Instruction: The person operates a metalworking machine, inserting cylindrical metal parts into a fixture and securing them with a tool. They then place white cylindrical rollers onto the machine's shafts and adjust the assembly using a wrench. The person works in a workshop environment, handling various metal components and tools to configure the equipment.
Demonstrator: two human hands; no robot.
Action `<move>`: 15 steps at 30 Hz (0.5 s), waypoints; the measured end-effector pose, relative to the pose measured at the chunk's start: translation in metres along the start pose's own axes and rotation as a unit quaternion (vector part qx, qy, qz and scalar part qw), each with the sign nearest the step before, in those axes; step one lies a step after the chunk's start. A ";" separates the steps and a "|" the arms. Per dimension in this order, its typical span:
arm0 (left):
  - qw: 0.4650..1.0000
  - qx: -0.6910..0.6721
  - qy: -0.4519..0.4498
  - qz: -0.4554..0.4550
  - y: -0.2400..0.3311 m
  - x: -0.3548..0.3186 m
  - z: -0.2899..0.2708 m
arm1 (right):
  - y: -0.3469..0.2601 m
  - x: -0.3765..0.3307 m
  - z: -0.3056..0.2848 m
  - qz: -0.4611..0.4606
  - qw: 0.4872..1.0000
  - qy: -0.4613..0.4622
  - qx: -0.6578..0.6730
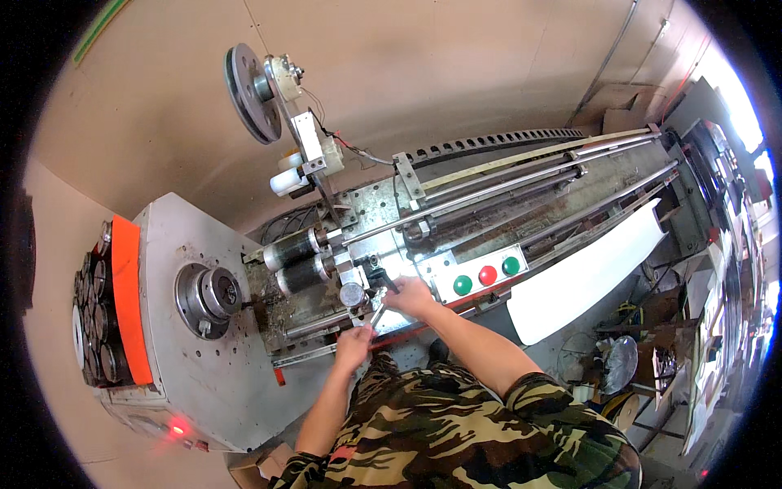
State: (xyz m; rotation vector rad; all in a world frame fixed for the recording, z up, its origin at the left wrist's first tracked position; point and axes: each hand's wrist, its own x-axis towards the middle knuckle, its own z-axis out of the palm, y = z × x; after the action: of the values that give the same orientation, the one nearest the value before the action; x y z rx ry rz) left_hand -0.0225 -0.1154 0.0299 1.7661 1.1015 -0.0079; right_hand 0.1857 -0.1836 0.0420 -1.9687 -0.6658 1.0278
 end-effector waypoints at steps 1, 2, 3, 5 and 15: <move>0.999 -0.003 -0.021 0.027 -0.011 0.013 -0.007 | -0.013 -0.006 -0.003 0.008 0.999 0.004 -0.044; 0.999 -0.002 -0.052 0.012 -0.022 0.021 -0.014 | -0.019 -0.009 -0.002 0.012 0.999 0.010 -0.041; 0.995 -0.022 -0.097 -0.013 -0.016 0.025 -0.024 | -0.024 -0.011 -0.002 0.017 0.999 0.017 -0.039; 0.992 -0.029 -0.121 -0.001 -0.014 0.029 -0.028 | -0.035 -0.016 -0.006 0.034 0.998 0.011 -0.048; 0.811 -0.525 -0.208 -0.150 0.015 -0.019 0.077 | -0.008 -0.010 0.002 -0.033 0.994 0.065 -0.084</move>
State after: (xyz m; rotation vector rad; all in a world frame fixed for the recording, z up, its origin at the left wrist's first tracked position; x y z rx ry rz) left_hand 0.0119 -0.1864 0.0124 0.5380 0.7825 0.0185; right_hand 0.1782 -0.1861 0.0521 -2.1235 -0.7597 0.8188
